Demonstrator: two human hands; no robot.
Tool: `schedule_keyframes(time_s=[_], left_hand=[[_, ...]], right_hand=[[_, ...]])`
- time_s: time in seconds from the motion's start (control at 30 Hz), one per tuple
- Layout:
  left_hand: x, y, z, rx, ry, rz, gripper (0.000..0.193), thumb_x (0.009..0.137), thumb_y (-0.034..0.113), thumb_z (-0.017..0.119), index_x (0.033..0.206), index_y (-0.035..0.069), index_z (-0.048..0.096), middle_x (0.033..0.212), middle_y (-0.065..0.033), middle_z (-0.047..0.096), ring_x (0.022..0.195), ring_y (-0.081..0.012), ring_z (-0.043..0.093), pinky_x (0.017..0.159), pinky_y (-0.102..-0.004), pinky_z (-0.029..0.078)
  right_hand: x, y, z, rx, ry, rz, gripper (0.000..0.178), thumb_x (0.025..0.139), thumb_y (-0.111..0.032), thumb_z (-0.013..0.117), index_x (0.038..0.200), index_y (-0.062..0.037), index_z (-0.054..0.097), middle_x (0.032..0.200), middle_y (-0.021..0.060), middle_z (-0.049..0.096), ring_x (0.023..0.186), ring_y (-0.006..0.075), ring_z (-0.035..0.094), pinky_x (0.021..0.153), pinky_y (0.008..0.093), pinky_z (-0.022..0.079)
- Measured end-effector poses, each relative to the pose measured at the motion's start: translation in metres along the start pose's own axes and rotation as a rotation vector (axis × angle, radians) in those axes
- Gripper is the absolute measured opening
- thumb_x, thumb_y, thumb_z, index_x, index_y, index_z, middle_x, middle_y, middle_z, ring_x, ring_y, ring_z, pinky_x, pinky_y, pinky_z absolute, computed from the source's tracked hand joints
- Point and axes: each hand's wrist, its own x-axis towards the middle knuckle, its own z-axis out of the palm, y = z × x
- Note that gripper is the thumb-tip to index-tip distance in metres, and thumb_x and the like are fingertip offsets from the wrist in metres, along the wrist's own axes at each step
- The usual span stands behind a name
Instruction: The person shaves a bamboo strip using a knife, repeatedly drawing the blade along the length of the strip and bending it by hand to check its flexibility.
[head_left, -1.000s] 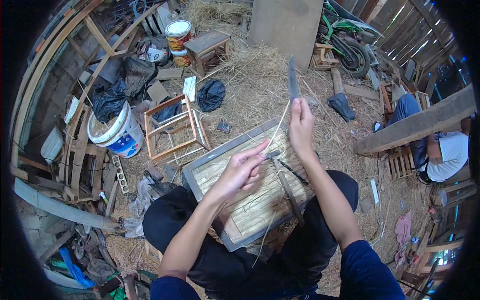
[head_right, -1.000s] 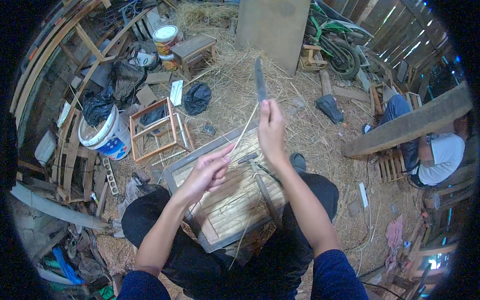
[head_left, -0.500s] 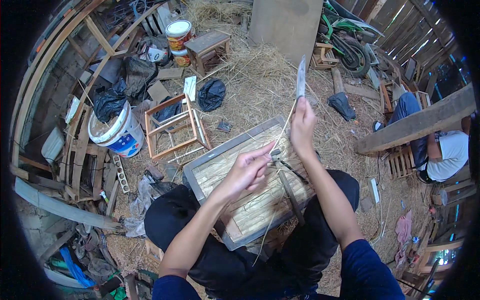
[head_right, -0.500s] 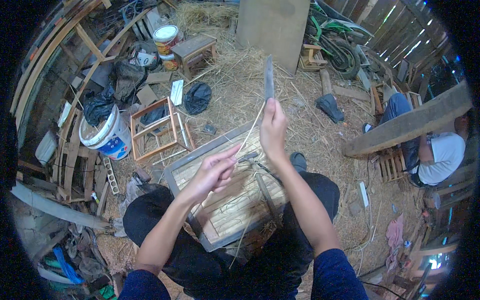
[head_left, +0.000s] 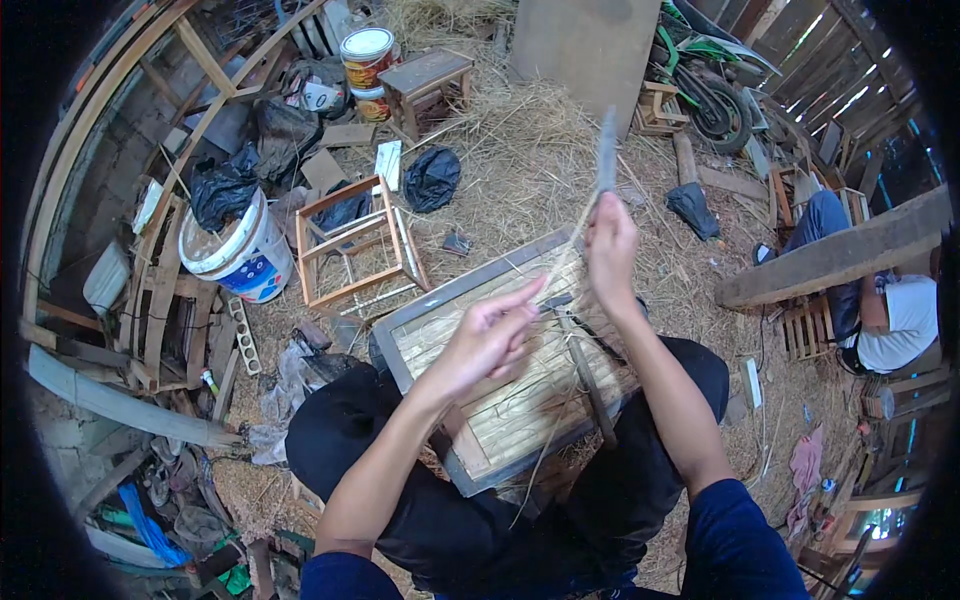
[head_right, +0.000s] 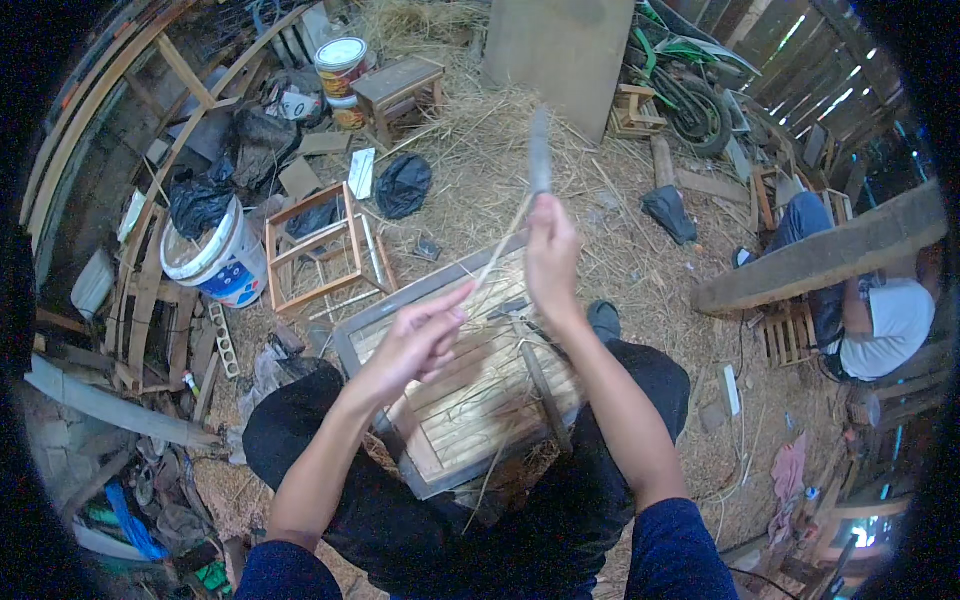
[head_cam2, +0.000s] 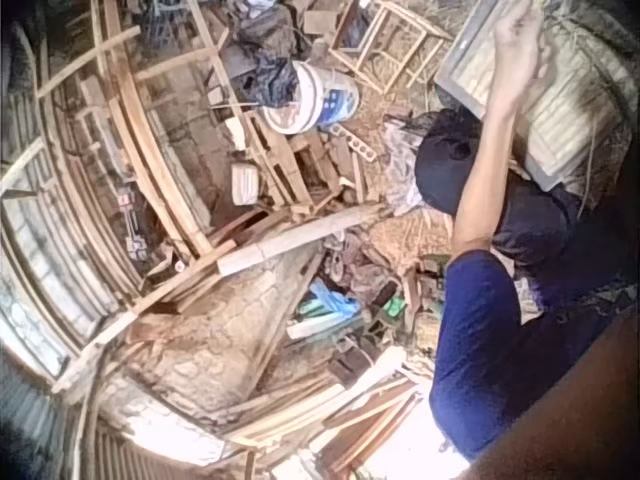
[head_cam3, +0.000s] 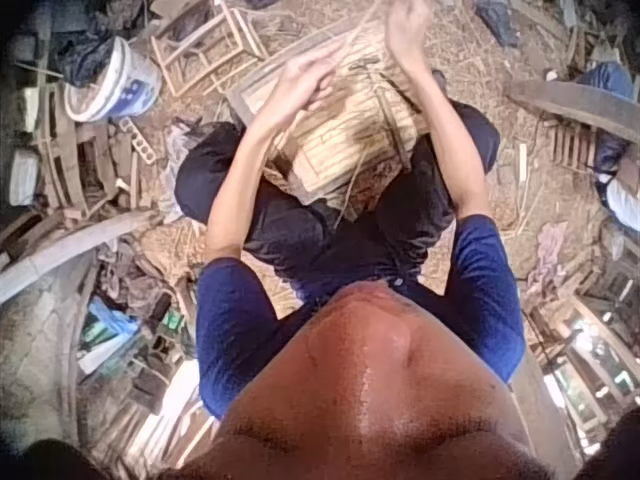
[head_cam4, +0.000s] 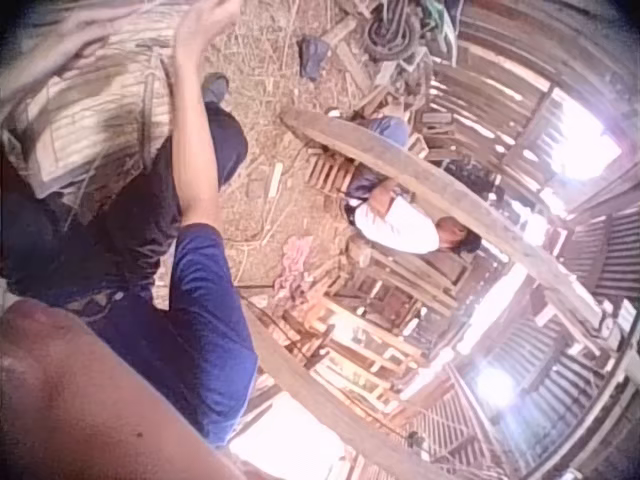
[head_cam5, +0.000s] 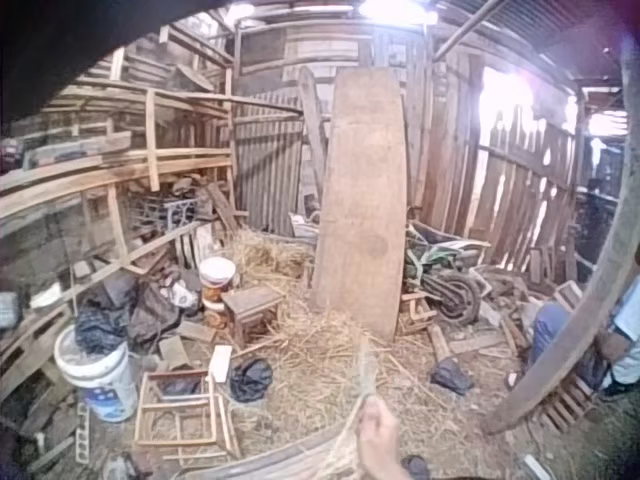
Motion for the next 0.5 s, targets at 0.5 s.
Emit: schedule_keyframes(time_s=[0.5], left_hand=[[-0.001,0.007,0.000,-0.089,-0.009,0.012,0.052,0.107,0.022,0.049,0.157,0.013,0.037,0.064,0.0075,0.031,0.050,-0.0032,0.028,0.041,-0.0221,0.024]], right_hand=[[0.003,0.012,-0.003,0.077,-0.018,-0.024,0.044,0.110,-0.045,0.038,0.084,-0.0112,0.046,0.062,-0.0063,0.040,0.046,0.0027,0.034,0.039,0.0208,0.027]])
